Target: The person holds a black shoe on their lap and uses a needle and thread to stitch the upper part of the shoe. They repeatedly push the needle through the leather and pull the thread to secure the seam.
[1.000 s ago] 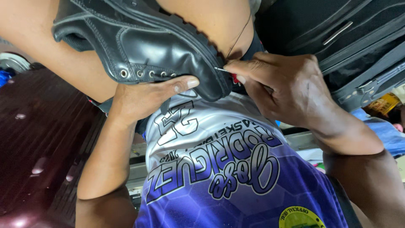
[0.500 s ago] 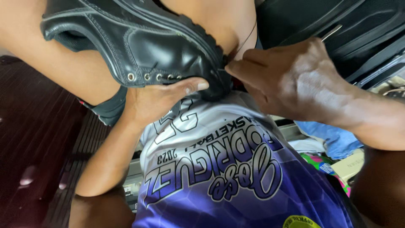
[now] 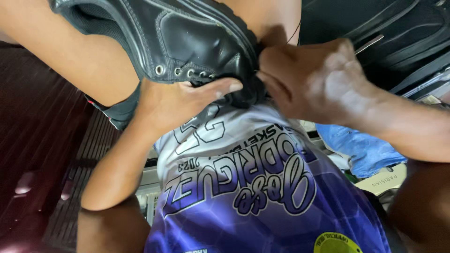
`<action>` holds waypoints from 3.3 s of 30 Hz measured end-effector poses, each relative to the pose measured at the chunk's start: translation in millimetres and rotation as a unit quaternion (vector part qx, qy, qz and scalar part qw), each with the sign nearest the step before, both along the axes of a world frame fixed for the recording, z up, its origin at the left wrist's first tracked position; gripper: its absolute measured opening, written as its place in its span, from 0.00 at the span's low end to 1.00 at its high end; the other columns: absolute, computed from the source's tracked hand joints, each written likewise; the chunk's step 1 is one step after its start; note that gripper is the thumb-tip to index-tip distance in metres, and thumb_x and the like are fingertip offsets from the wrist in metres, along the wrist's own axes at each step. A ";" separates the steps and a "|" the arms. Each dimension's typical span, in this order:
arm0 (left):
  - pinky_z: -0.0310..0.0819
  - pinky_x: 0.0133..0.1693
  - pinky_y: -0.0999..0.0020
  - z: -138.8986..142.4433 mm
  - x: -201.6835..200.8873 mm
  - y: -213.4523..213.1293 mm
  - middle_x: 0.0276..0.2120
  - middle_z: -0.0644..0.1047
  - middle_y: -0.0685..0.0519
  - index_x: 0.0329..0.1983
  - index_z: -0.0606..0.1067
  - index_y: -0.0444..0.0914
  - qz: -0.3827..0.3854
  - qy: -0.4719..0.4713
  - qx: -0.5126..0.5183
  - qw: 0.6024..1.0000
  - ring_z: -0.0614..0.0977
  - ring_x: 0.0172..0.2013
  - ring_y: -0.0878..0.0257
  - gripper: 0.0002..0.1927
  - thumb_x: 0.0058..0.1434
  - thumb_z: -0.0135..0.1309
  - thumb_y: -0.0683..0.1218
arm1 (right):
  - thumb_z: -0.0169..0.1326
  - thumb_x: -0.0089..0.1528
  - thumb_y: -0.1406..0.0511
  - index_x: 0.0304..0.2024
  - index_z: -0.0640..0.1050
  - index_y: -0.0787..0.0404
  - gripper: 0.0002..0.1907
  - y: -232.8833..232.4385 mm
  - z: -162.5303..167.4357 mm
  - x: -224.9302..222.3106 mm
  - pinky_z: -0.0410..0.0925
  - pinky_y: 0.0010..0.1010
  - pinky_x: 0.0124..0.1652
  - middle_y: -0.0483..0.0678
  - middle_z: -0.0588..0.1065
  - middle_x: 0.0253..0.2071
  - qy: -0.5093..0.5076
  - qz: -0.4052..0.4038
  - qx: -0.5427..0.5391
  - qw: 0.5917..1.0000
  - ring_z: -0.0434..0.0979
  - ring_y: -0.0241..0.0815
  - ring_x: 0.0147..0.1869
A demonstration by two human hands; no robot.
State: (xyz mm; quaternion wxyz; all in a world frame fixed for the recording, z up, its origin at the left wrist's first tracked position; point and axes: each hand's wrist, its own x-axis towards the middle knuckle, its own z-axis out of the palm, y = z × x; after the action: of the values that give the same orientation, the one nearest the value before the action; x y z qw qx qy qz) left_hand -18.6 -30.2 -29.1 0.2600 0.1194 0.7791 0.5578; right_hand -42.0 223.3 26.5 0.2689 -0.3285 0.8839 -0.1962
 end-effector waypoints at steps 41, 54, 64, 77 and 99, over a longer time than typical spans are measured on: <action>0.56 0.23 0.82 13.0 28.2 -100.8 0.32 0.75 0.52 0.38 0.74 0.34 0.288 -0.248 0.387 0.840 0.67 0.23 0.74 0.07 0.71 0.54 0.43 | 0.57 0.64 0.76 0.43 0.78 0.65 0.06 10.0 8.6 7.5 0.64 0.22 0.32 0.47 0.78 0.36 -0.158 -0.228 -0.067 0.958 0.76 0.30 0.34; 0.74 0.44 0.49 -42.3 -3.0 -45.6 0.38 0.81 0.41 0.44 0.77 0.34 -0.124 0.097 -0.131 0.979 0.81 0.40 0.41 0.17 0.54 0.62 0.47 | 0.60 0.64 0.63 0.42 0.77 0.54 0.07 31.7 -0.1 11.0 0.72 0.41 0.30 0.49 0.80 0.33 -0.095 -0.151 -0.058 0.982 0.82 0.48 0.35; 0.76 0.38 0.59 -88.1 -11.9 -34.5 0.34 0.81 0.48 0.42 0.77 0.35 -0.063 -0.134 -0.072 0.986 0.82 0.34 0.56 0.10 0.57 0.58 0.43 | 0.47 0.68 0.57 0.51 0.69 0.53 0.12 43.1 13.2 6.1 0.70 0.53 0.39 0.52 0.78 0.47 -0.122 -0.083 -0.066 0.987 0.81 0.56 0.49; 0.76 0.38 0.60 -86.8 -17.4 -28.4 0.34 0.81 0.49 0.42 0.77 0.35 -0.090 -0.121 -0.079 0.985 0.82 0.35 0.57 0.10 0.58 0.59 0.42 | 0.52 0.68 0.57 0.53 0.69 0.54 0.15 49.1 21.0 2.4 0.70 0.54 0.38 0.52 0.78 0.43 -0.090 -0.049 -0.074 0.992 0.82 0.59 0.44; 0.76 0.38 0.61 -82.7 -26.6 -26.5 0.35 0.81 0.49 0.41 0.77 0.35 -0.115 -0.102 -0.068 0.986 0.81 0.36 0.58 0.09 0.58 0.60 0.41 | 0.49 0.63 0.67 0.50 0.68 0.60 0.13 46.8 14.3 31.0 0.74 0.42 0.41 0.63 0.74 0.54 0.018 -0.067 -0.094 0.993 0.81 0.56 0.49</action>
State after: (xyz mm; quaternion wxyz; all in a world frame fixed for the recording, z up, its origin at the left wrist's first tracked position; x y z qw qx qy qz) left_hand -45.2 -56.7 -111.8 0.4081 0.1324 0.7655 0.4795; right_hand -11.0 270.0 40.8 0.2071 -0.2959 0.8863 -0.2899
